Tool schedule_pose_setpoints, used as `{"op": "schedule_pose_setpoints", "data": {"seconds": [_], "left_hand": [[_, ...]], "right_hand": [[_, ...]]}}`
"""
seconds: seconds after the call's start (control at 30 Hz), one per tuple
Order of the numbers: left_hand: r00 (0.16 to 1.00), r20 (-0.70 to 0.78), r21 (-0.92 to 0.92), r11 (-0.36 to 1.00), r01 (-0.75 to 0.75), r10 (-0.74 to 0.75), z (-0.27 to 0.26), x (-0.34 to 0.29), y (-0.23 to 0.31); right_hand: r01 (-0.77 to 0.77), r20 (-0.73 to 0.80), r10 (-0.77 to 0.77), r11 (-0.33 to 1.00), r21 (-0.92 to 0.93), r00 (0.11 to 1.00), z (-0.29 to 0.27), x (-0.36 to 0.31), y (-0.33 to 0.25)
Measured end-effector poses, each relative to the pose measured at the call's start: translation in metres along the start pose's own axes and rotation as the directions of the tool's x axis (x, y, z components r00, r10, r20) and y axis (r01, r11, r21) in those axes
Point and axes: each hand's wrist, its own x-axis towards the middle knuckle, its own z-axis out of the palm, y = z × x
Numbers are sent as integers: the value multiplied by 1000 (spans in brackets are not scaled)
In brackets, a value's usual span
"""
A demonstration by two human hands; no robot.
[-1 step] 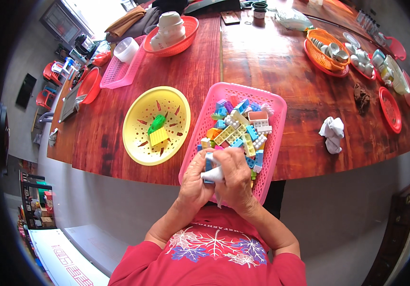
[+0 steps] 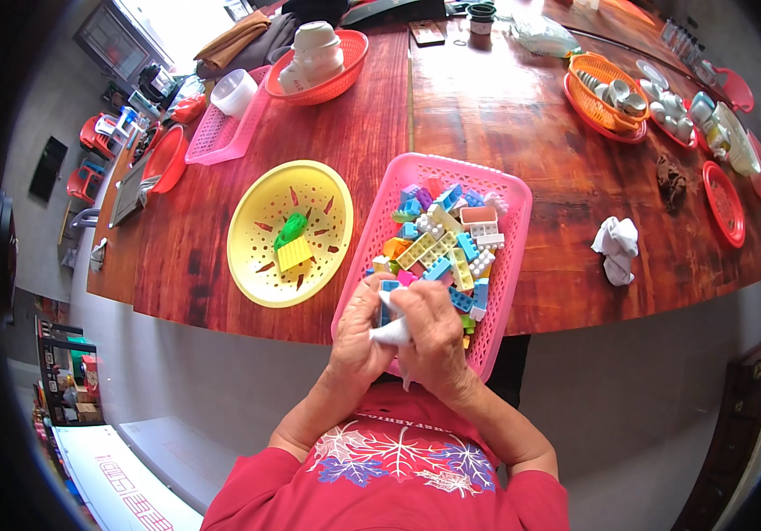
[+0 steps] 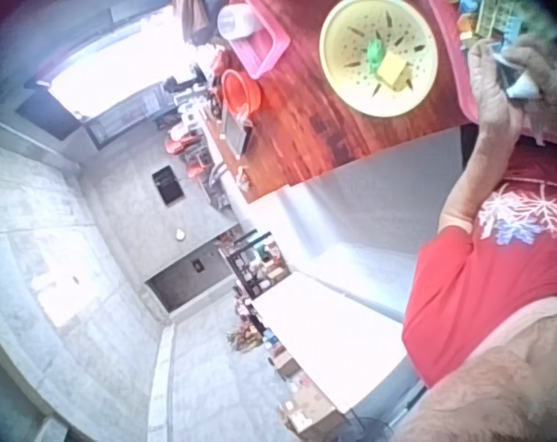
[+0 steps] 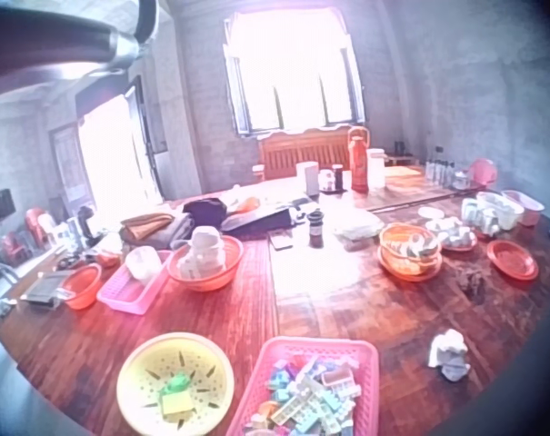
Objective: The person wipes a yellow plastic colander with a white cloth, then wipes individual colorful plastic building blocks one by one and places them into the colander. The person briefly turns a standing fan on and off before resuming wiping the blocks.
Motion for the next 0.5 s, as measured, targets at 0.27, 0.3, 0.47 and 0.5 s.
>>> {"op": "schedule_pose_setpoints", "data": {"seconds": [0.27,0.3,0.47,0.5], "left_hand": [[987,-136,-16,997,79,-81,-4,3,7],[978,-191,-11,997,78,-79,-1,3,6],[988,-119,-32,995,96,-99,-2,-2,0],[979,-161,-48,992,116,-122,-2,-1,1]], "right_hand": [[-76,359,-51,940,332,932,-21,-13,-6],[-53,300,-37,957,286,953,-23,-7,-10],[29,151,-33,999,28,988,-8,7,4],[38,172,-38,999,6,984,-4,5,7]]}}
